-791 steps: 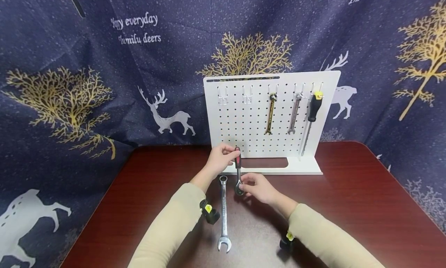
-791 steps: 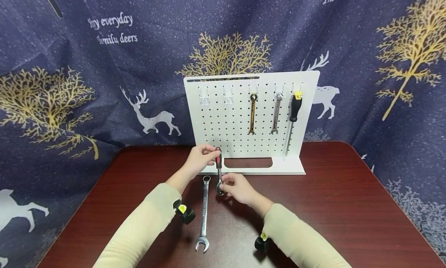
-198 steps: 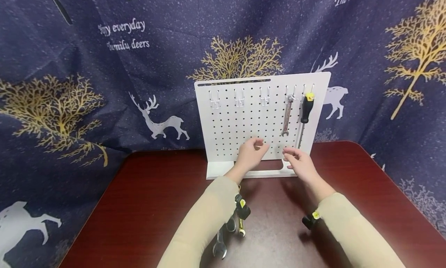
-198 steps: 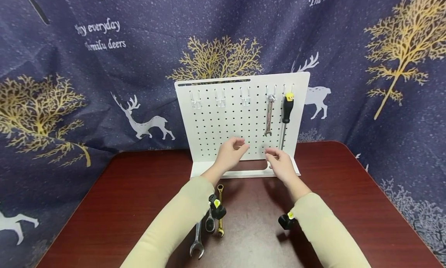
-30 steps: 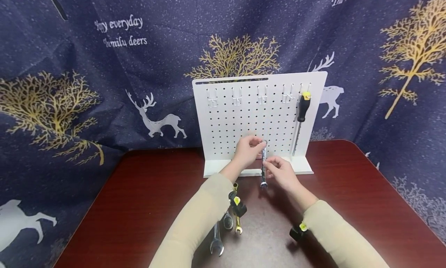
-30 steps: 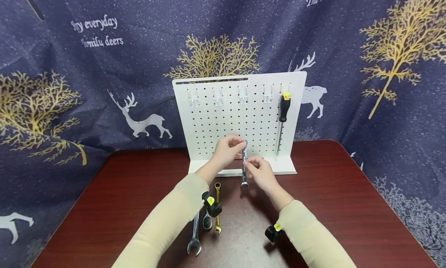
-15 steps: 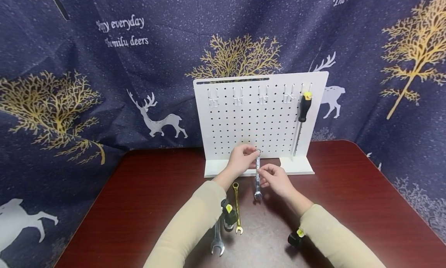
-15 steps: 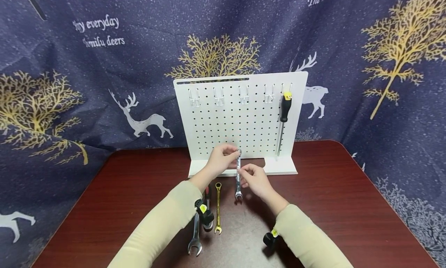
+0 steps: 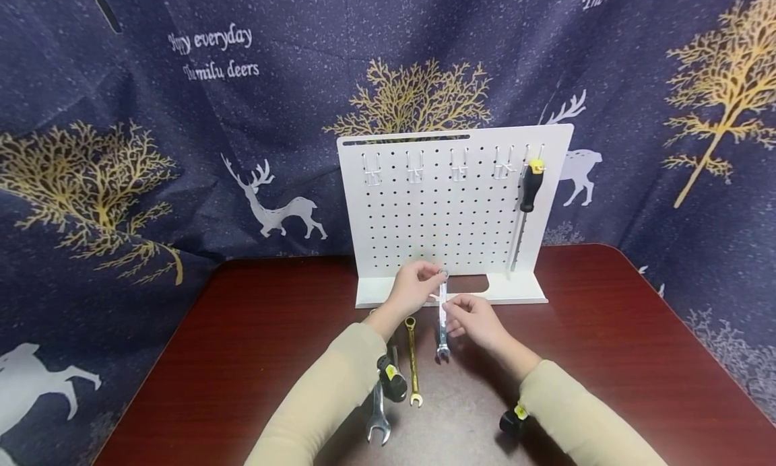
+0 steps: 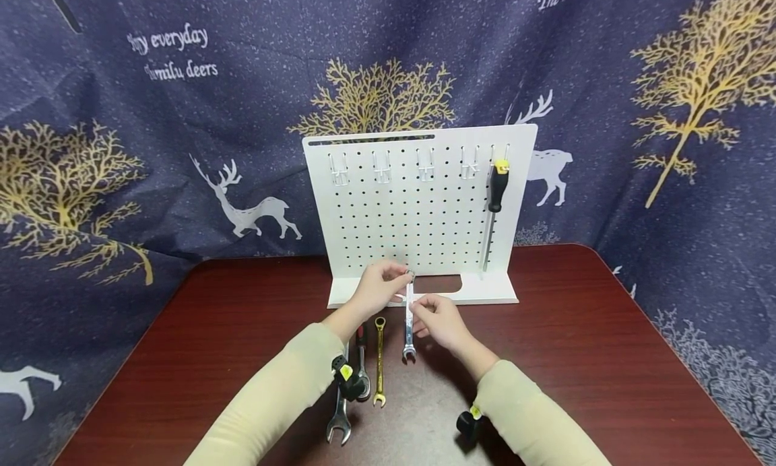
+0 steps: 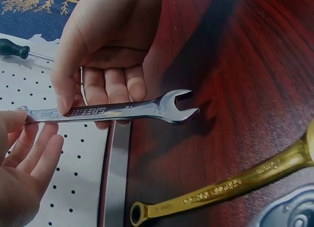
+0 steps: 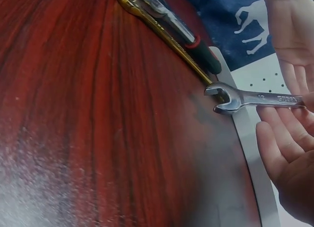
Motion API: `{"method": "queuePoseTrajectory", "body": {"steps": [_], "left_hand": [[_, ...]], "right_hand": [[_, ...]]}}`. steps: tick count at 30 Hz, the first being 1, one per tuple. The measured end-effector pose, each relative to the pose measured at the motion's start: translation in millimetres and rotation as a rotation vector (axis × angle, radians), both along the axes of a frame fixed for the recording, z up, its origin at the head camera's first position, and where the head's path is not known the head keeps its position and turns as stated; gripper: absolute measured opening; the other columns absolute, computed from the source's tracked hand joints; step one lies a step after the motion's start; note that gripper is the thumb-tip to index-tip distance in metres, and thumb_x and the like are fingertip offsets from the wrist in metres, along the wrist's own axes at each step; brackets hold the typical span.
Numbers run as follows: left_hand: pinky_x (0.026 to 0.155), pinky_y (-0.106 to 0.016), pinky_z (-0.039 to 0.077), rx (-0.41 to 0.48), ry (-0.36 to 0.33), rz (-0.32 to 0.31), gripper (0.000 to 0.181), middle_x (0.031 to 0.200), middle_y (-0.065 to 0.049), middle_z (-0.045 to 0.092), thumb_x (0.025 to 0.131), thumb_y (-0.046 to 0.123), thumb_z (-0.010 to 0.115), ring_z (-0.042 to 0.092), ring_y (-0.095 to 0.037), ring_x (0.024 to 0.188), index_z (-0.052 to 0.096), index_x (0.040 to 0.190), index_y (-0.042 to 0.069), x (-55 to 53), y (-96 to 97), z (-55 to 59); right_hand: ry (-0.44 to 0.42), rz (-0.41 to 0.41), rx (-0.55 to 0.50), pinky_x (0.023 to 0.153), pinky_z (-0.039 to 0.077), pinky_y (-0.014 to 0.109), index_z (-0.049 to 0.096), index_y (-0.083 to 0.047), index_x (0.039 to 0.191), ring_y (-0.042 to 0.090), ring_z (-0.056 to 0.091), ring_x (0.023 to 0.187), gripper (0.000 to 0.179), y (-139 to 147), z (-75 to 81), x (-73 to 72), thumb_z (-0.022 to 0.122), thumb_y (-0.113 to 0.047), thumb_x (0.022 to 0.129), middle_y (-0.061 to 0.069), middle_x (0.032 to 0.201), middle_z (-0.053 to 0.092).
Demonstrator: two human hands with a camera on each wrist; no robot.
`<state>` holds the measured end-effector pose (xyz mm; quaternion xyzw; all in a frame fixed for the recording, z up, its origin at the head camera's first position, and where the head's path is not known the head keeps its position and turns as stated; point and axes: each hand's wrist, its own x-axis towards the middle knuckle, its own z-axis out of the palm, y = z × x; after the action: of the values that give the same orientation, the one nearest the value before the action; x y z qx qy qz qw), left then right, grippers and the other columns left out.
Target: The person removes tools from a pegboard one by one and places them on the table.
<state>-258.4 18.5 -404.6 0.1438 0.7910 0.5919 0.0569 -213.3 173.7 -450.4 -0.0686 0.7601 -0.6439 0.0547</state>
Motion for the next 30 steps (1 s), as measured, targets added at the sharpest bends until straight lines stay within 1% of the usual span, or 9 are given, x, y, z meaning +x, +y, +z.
{"method": "queuePoseTrajectory", "body": {"steps": [3,6,11,15,19,23,27,30], "left_hand": [[0.064,-0.025,0.059,-0.02,-0.008,0.008,0.026,0.095,-0.012,0.066,0.091,0.018,0.063,0.069,-0.028,0.081,0.063,0.111,0.001,0.3,-1.5,-3.2],[0.065,-0.027,0.059,-0.022,-0.025,0.019,0.026,0.096,-0.012,0.066,0.089,0.017,0.064,0.069,-0.027,0.079,0.063,0.11,0.002,0.4,-2.0,-5.4],[0.066,-0.033,0.06,-0.018,-0.045,0.031,0.024,0.094,-0.012,0.066,0.089,0.017,0.065,0.069,-0.022,0.071,0.064,0.107,0.002,1.3,-3.4,-8.0],[0.064,-0.032,0.06,-0.017,-0.059,0.041,0.024,0.093,-0.013,0.066,0.089,0.017,0.065,0.068,-0.02,0.068,0.063,0.108,0.002,2.7,-6.2,-10.7],[0.063,-0.029,0.059,-0.004,-0.081,0.038,0.025,0.096,-0.014,0.068,0.089,0.017,0.065,0.067,-0.015,0.066,0.063,0.108,0.001,3.6,-9.2,-15.3],[0.061,-0.027,0.059,0.008,-0.096,0.033,0.025,0.098,-0.016,0.069,0.089,0.017,0.065,0.068,-0.015,0.066,0.062,0.108,0.0,4.9,-12.5,-20.0],[0.061,-0.027,0.059,0.001,-0.122,0.031,0.024,0.097,-0.014,0.069,0.09,0.018,0.064,0.067,-0.015,0.065,0.063,0.108,0.002,5.4,-15.6,-26.0],[0.061,-0.028,0.058,-0.004,-0.136,0.033,0.024,0.096,-0.012,0.068,0.09,0.019,0.064,0.066,-0.013,0.064,0.063,0.108,0.003,5.8,-17.0,-31.3]], "right_hand": [[-0.012,0.003,-0.004,0.059,0.059,0.037,0.055,0.016,0.1,0.014,0.064,0.058,0.029,-1,-0.6,1.6,0.056,-0.013,0.094,0.006,0.07,0.061],[-0.02,0.006,-0.011,0.059,0.059,0.039,0.055,0.015,0.101,0.015,0.064,0.059,0.03,-2,-0.4,3.4,0.056,-0.014,0.094,0.007,0.071,0.063],[-0.006,0.028,-0.014,0.06,0.059,0.043,0.055,0.017,0.102,0.017,0.064,0.059,0.031,-3,-2.4,4.3,0.055,-0.013,0.095,0.012,0.072,0.065],[0.0,0.049,-0.003,0.059,0.059,0.043,0.055,0.018,0.1,0.018,0.065,0.058,0.03,-5,-6.0,4.6,0.055,-0.012,0.094,0.014,0.071,0.065],[-0.006,0.052,0.014,0.058,0.059,0.04,0.057,0.017,0.099,0.018,0.066,0.059,0.03,-6,-7.3,6.3,0.055,-0.013,0.094,0.014,0.071,0.066],[-0.007,0.041,0.005,0.06,0.06,0.04,0.057,0.016,0.102,0.02,0.067,0.064,0.029,-7,-7.3,5.1,0.055,-0.012,0.094,0.015,0.077,0.068],[-0.008,0.0,-0.005,0.064,0.06,0.038,0.055,0.014,0.11,0.023,0.068,0.071,0.03,-7,-3.8,1.9,0.054,-0.012,0.094,0.019,0.087,0.068],[0.008,-0.027,0.0,0.066,0.06,0.038,0.054,0.011,0.116,0.029,0.069,0.077,0.031,-8,-0.2,-0.9,0.054,-0.011,0.094,0.023,0.096,0.067]]}}
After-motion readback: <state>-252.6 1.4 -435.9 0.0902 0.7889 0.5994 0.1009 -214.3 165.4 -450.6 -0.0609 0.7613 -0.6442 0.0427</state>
